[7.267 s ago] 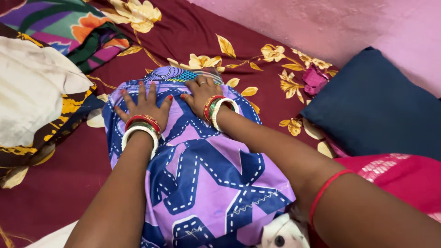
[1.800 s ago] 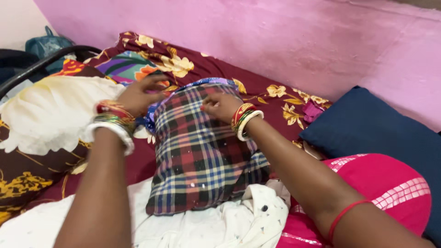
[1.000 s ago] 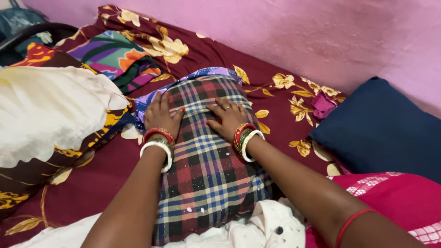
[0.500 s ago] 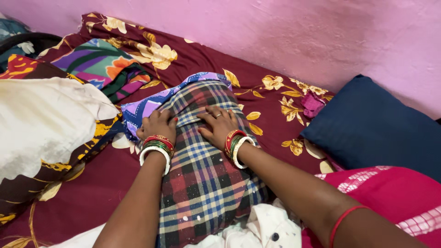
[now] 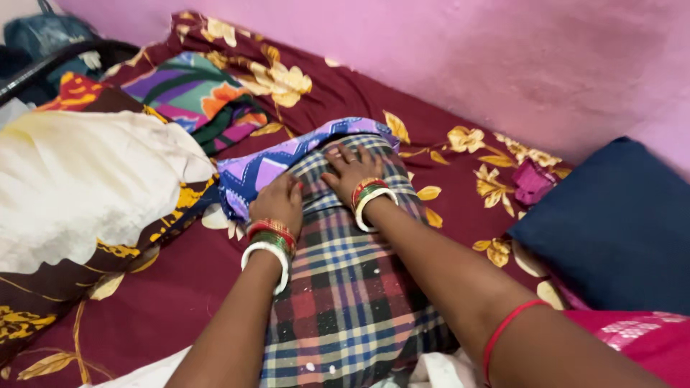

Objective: The person puts a purple patterned pillowcase onto a checkered pillow and smooths the fabric by hand on a bed.

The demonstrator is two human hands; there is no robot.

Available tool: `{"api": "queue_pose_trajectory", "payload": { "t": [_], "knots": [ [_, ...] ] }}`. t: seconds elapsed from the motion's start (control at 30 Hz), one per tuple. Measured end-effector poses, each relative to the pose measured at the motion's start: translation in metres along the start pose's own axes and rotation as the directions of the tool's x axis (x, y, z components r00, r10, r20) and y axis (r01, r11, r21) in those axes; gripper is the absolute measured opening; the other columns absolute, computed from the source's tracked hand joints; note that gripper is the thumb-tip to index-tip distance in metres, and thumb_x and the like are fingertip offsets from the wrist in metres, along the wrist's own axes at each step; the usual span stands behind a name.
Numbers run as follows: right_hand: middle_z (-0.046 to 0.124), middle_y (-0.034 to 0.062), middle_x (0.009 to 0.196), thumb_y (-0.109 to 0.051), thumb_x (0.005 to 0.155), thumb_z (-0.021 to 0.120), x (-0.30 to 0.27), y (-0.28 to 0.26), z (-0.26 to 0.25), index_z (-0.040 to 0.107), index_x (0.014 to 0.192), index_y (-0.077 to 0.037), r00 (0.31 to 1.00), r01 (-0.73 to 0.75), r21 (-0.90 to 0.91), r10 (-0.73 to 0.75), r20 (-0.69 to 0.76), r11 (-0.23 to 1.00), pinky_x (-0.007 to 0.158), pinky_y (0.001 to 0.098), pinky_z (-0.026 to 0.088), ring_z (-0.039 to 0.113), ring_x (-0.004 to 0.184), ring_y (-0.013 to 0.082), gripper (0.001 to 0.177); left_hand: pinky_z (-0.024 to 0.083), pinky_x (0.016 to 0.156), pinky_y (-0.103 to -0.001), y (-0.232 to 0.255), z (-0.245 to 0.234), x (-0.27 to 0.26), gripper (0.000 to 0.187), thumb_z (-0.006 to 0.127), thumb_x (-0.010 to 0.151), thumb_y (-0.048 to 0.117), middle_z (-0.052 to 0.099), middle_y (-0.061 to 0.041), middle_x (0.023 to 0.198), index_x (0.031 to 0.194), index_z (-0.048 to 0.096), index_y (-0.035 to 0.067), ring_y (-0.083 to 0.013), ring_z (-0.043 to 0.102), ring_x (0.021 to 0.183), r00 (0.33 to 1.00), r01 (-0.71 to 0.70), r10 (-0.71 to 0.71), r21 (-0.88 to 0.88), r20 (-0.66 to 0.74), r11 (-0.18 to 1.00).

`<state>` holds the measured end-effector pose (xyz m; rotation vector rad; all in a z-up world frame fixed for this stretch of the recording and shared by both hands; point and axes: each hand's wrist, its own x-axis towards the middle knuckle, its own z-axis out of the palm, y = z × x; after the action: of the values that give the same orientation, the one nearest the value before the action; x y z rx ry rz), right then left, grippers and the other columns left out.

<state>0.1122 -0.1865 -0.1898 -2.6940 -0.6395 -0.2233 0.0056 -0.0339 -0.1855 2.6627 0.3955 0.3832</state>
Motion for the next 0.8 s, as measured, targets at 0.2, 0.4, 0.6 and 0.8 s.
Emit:
{"api": "queue_pose_trajectory", "payload": {
  "t": [0.2,0.4,0.6,0.8],
  "knots": [
    [0.059,0.0018,0.134,-0.044,0.088,0.07,-0.022,0.003,0.009,0.072,0.122,-0.033,0.993,-0.058,0.09,0.066,-0.094,0.994,0.113,0.0538,0.028,0.048,0.127,0.0299,0.036,0.05,0.095,-0.048,-0.011,0.016,0.032,0.072,0.071,0.085,0.036,0.051,-0.016,0.136,0.15,0.044,0.019,-0.0397,0.06,0.112,0.975,0.223,-0.215,-0.232,0.058,0.947],
    [0.061,0.0032,0.128,-0.041,0.089,0.071,-0.025,-0.003,0.009,0.074,0.117,-0.031,0.987,-0.034,0.077,0.045,-0.152,0.996,0.111,0.0522,0.029,0.05,0.124,0.0296,0.03,0.042,0.101,-0.051,-0.01,0.015,0.037,0.055,0.067,0.089,0.05,0.038,-0.013,0.143,0.136,0.061,0.021,-0.0389,0.038,0.13,0.958,0.282,-0.284,-0.051,-0.027,0.958],
    [0.063,0.0051,0.126,-0.039,0.087,0.072,-0.025,-0.001,0.014,0.075,0.116,-0.029,0.978,0.002,0.076,0.014,-0.208,0.997,0.11,0.0519,0.03,0.05,0.125,0.0302,0.03,0.032,0.107,-0.063,-0.024,0.015,0.045,0.028,0.067,0.089,0.047,0.056,-0.006,0.136,0.1,0.076,0.024,-0.0295,0.043,0.133,0.996,0.089,-0.084,0.177,-0.034,0.98],
    [0.063,0.0034,0.131,-0.038,0.088,0.073,-0.026,0.002,0.011,0.071,0.123,-0.031,0.981,-0.002,0.111,0.023,-0.194,0.994,0.116,0.0522,0.029,0.048,0.131,0.0305,0.036,0.045,0.097,-0.054,-0.024,0.021,0.029,0.048,0.067,0.087,0.046,0.073,-0.009,0.101,0.122,0.064,0.013,-0.0348,0.068,0.103,0.987,0.162,-0.16,-0.107,0.03,0.981]
  ]
}}
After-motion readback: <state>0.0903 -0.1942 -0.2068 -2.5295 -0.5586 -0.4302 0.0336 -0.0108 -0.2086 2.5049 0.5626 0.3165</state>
